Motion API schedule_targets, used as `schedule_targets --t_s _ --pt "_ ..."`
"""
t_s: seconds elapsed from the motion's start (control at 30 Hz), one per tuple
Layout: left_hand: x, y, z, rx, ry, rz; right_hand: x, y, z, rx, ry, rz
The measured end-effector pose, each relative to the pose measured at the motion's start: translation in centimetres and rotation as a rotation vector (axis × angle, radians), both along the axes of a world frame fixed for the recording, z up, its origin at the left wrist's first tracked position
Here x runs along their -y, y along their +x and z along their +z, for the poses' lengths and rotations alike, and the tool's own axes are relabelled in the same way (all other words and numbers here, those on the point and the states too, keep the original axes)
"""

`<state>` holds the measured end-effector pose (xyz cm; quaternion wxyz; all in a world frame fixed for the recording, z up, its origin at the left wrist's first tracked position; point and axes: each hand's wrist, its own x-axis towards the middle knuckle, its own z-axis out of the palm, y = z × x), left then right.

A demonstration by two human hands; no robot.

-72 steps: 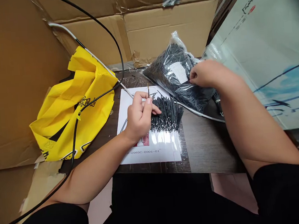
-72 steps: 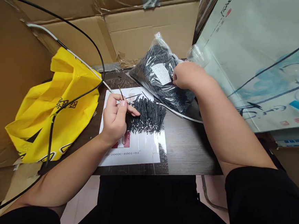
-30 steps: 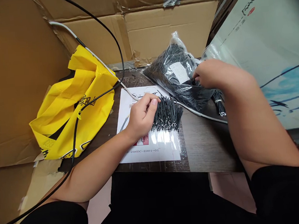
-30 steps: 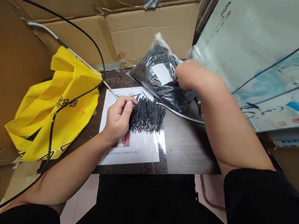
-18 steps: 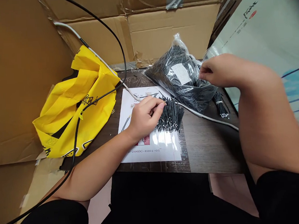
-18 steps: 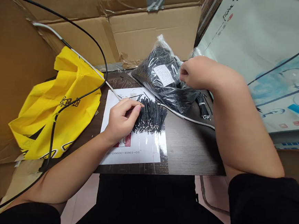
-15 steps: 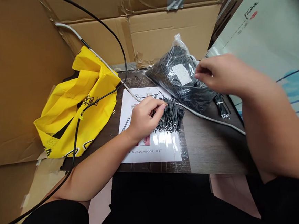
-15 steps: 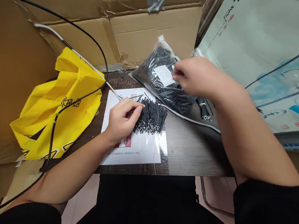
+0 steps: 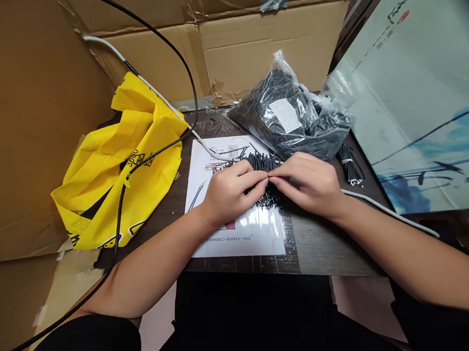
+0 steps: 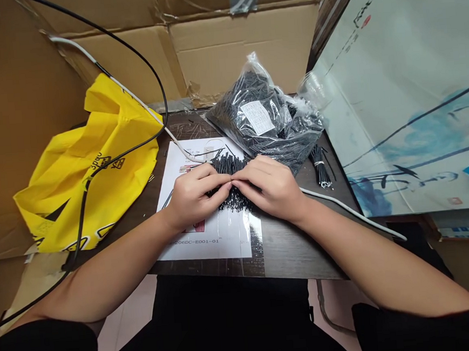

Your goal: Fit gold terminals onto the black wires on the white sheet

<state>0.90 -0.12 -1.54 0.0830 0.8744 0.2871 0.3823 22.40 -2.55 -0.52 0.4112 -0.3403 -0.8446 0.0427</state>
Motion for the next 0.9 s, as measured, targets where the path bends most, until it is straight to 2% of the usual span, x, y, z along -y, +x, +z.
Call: schedule_targets --t_s 0.4,0.6,0.9 --pt "0.01 0.04 0.18 -0.001 0.002 0.022 -0.13 0.3 -1.06 0.049 0.089 -0.021" --pt "-0.03 0.05 0.14 -0.02 -0.015 0.029 -0.07 0.51 -0.89 0.155 0.125 -0.066" --pt "-0.09 0.07 0.1 -0.003 -0.033 0.016 0.2 0.62 -0.55 0.198 0.144 -0.074"
